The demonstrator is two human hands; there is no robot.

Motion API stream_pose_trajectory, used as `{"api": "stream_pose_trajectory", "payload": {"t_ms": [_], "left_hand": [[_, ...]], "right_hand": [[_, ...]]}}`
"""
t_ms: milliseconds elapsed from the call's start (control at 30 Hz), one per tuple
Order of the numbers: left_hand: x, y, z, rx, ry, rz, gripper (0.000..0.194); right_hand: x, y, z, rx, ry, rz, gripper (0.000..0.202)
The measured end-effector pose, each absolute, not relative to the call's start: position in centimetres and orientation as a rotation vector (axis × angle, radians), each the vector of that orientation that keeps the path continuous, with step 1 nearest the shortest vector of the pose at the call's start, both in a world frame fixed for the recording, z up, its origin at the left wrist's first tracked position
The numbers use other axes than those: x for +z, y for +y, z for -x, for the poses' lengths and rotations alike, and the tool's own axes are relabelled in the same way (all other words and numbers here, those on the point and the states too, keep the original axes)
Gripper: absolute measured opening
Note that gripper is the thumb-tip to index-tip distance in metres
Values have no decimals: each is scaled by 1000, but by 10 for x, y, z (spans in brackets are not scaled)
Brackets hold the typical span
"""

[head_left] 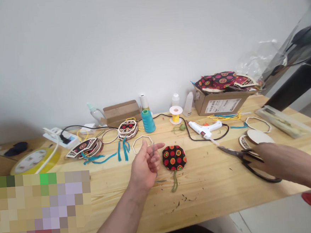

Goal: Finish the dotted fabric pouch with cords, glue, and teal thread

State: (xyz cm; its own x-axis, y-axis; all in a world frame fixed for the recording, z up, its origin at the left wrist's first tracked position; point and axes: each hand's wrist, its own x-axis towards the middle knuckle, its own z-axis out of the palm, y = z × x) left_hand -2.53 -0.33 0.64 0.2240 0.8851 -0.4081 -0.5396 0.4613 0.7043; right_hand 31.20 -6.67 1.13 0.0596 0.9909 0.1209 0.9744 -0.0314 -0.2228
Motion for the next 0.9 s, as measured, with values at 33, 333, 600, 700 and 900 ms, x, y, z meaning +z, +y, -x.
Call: {"api": "stream_pose_trajectory", "payload": {"t_ms": [33,333,600,700,900], "left_hand": [[6,-4,25,1023,869,-466,55],[4,-7,24,947,775,-572,74],[0,-8,21,859,758,-659,70],[-1,-9,20,835,750,-663,72],[1,-9,20,800,717,-672,76]], "right_hand": [[21,-61,-301,47,-2081,2174,25],[42,15,-158,1046,-1914,1341,49],[15,23,-140,1299,-1695,1191,38],[15,21,-141,1273,-1671,1183,34],[14,21,-141,1122,-1748,1088,10]]}}
